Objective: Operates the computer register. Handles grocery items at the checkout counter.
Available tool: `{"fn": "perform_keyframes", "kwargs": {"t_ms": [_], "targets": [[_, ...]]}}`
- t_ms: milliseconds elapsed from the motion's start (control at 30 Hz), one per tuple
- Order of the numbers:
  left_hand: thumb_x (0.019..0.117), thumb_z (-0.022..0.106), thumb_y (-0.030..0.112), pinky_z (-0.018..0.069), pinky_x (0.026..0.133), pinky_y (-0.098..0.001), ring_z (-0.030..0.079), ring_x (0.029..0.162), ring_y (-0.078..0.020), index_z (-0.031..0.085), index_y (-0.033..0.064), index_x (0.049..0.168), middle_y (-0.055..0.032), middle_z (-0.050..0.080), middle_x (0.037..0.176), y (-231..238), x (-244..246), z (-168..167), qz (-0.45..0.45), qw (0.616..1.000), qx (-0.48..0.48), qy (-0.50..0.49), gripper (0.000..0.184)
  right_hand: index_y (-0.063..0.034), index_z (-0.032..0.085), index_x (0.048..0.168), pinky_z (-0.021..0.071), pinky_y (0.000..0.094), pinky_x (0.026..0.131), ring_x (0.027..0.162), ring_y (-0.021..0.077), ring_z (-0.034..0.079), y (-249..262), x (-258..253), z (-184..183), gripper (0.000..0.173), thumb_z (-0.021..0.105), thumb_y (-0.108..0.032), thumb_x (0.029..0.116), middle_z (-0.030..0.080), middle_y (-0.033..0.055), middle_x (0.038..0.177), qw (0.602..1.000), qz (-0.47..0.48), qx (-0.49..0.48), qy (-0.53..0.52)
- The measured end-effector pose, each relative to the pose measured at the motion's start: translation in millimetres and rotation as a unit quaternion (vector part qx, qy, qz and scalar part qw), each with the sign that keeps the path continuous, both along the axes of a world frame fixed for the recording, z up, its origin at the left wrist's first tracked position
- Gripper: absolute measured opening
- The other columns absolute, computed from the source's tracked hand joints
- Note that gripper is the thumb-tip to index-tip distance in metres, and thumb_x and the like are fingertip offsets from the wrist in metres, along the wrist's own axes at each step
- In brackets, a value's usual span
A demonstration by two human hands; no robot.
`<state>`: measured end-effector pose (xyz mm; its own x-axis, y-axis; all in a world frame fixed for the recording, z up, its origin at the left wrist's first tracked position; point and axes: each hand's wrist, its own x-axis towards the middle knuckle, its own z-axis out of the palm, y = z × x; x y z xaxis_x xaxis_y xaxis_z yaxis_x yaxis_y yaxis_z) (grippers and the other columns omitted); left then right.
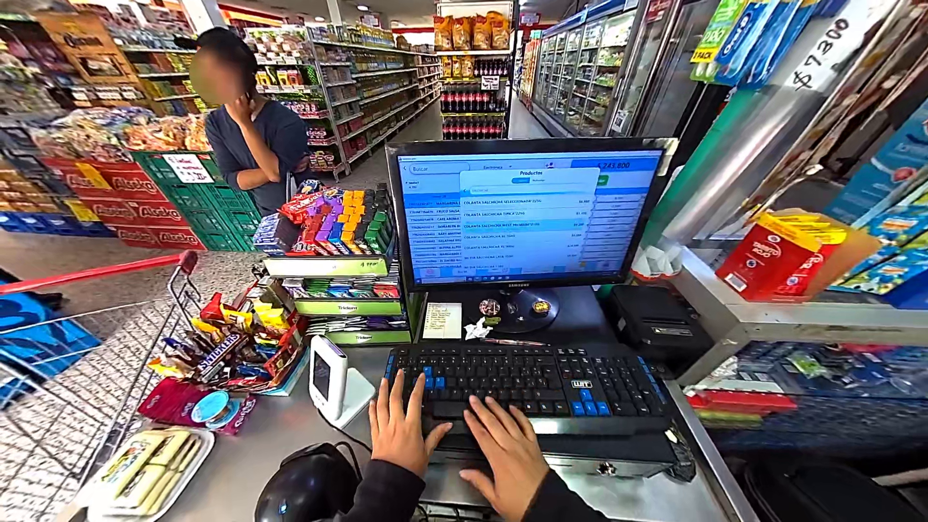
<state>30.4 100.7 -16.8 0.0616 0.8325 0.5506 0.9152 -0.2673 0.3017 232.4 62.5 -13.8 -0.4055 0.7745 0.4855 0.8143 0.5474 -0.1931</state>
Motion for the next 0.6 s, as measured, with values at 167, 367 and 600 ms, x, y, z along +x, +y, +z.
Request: {"fn": "perform_keyframes", "kwargs": {"t_ms": [167, 367, 600], "targets": [[0.0755, 0.076, 0.055, 0.0343, 0.101, -0.0804, 0.044, 0.133, -0.0645, 0.064, 0.0055, 0.139, -0.0343, 0.051, 0.145, -1.5, 1.4, -1.0, -0.002, 1.0, -0.002, 0.002, 0.081, -0.0061, 0.058, 0.144, 0.0444, 0.0614, 0.107, 0.138, 0.0301, 0.055, -0.3, -1.6, -3.3, 0.075, 0.06, -0.06, 0.0909, 0.055, 0.0076, 0.152, 1.0, -0.001, -0.014, -0.003], [0.0749, 0.079, 0.052, 0.0352, 0.102, -0.0792, 0.046, 0.133, -0.0621, 0.065, 0.0084, 0.138, -0.0321, 0.052, 0.146, -3.3, 3.0, 1.6, 0.002, 1.0, -0.018, 0.007, 0.078, -0.0052, 0.059, 0.143, 0.0422, 0.0628, 0.108, 0.139, 0.0293, 0.055, -2.3, -6.3, 1.7, 0.077, 0.065, -0.057, 0.087, 0.057, 0.0063, 0.15, 0.999, -0.015, -0.027, -0.021], [0.0792, 0.08, 0.049, 0.0326, 0.106, -0.0774, 0.043, 0.137, -0.0599, 0.064, 0.0094, 0.139, -0.031, 0.048, 0.15, -5.7, 5.3, 13.2, 0.003, 0.997, -0.077, 0.003, 0.074, -0.0064, 0.062, 0.141, 0.0406, 0.0689, 0.107, 0.136, 0.0367, 0.056, 5.9, 17.1, 9.4, 0.073, 0.066, -0.056, 0.0883, 0.059, 0.0144, 0.147, 0.994, -0.096, -0.032, 0.043]]}}
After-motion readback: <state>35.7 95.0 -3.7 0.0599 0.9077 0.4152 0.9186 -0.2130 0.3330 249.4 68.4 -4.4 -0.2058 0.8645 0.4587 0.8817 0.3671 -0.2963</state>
